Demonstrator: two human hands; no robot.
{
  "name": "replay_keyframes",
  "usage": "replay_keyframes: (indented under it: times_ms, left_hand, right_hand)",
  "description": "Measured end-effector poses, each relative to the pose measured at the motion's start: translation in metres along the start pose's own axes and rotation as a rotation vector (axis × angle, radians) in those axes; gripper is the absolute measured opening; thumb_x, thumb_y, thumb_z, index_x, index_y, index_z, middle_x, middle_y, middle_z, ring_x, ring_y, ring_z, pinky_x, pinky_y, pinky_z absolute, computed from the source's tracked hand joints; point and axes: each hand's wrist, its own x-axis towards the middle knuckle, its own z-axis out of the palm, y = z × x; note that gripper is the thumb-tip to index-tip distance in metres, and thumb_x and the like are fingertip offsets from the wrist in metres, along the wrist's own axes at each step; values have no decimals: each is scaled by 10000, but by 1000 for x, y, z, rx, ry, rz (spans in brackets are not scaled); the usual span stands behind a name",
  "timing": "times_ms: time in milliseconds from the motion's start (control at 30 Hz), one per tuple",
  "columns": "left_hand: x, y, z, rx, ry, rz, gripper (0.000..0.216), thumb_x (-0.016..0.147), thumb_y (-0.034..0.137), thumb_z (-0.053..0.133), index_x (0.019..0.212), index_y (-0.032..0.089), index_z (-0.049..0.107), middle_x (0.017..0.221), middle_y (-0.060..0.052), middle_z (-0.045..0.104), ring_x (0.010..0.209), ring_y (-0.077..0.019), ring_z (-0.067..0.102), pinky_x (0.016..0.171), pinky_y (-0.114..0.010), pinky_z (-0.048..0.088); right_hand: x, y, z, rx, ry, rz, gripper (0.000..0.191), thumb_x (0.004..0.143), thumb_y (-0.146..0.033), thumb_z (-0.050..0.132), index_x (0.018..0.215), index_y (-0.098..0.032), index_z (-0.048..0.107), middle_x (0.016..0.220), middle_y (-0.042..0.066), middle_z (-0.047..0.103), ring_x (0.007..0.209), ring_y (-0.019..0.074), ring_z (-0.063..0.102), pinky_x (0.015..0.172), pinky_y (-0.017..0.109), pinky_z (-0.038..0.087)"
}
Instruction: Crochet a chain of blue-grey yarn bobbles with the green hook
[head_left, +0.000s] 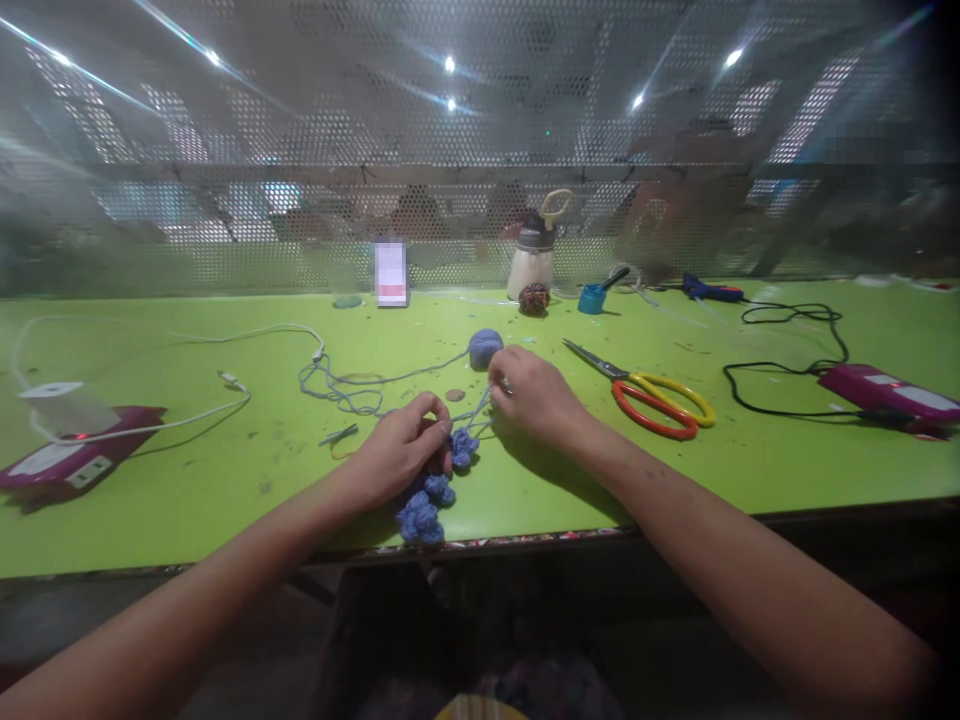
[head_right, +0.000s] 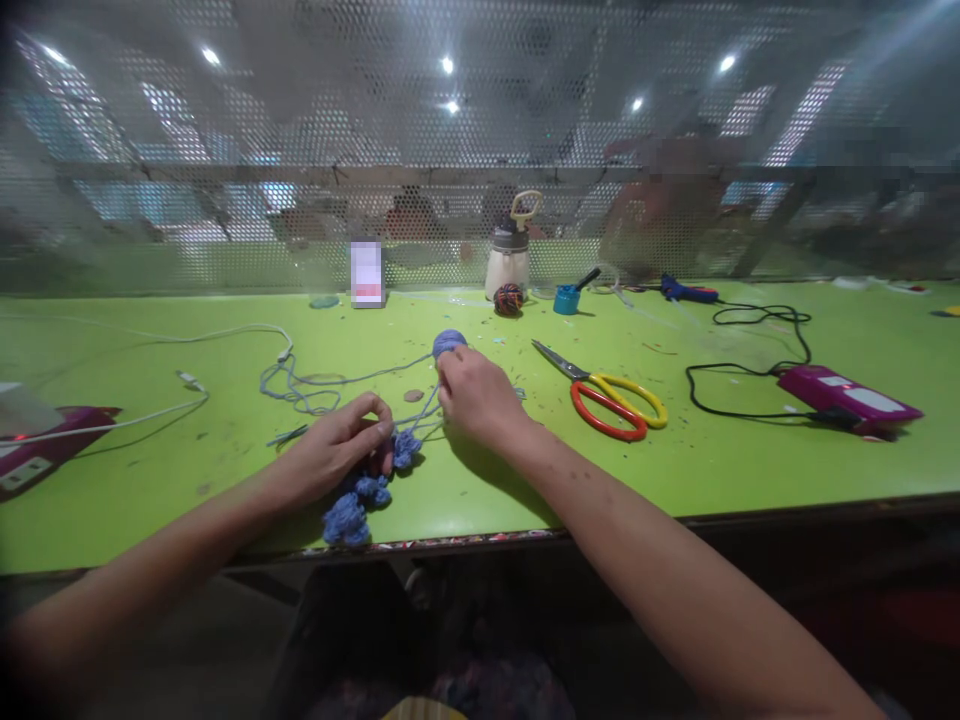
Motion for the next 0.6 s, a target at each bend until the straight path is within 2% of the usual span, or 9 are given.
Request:
replay_keyframes:
  times_ms: [67,133,200,300,467,600]
  left_hand:
    - [1,-1,0,21,2,10,169,954,311,421,807,229,405,607,-2,632,559,-145,550,578,-288,406]
    - [1,-1,0,21,0,16,170,953,315,417,807,229,404,607,-1,634,557,-145,552,576,-285,409]
    - [1,-1,1,19,2,20,170,951,320,422,808,230,403,599,4,631,552,-145,549,576,-283,412]
    - [0,-2,1,21,6,23,169,949,320,429,808,229,405,592,8,631,554,-143,546,580,-279,410]
    - [0,0,1,-24,20,-4,163,946,302,437,806,224,408,579,12,632,552,-131,534,577,-265,401]
    - [-2,4,0,-127,42,-82,160,940,305,463,815,215,423,585,10,644,512,-107,485,529,-237,355]
  right_hand:
    - [4,2,-3,126,39,112,104,815,-121,528,757,-196,485,782,53,566,733,183,517,666,326,414]
    - [7,3,-7,277,23,217,91,866,-178,512,784,-196,477,727,42,591,588,135,501,544,275,405]
    - [8,4,-10,417,-27,300,97,877,-199,519,790,-191,478,666,26,592,474,94,449,443,232,354]
    - [8,3,-16,554,-84,378,114,827,-184,587,741,-173,514,526,-37,495,386,57,346,374,196,258]
    - [9,3,-17,602,-51,437,139,758,-158,636,648,-157,550,399,-93,380,342,32,254,355,180,172]
    - [9,4,-16,524,-49,431,99,686,-96,658,624,-145,598,404,-69,456,356,42,341,365,179,220]
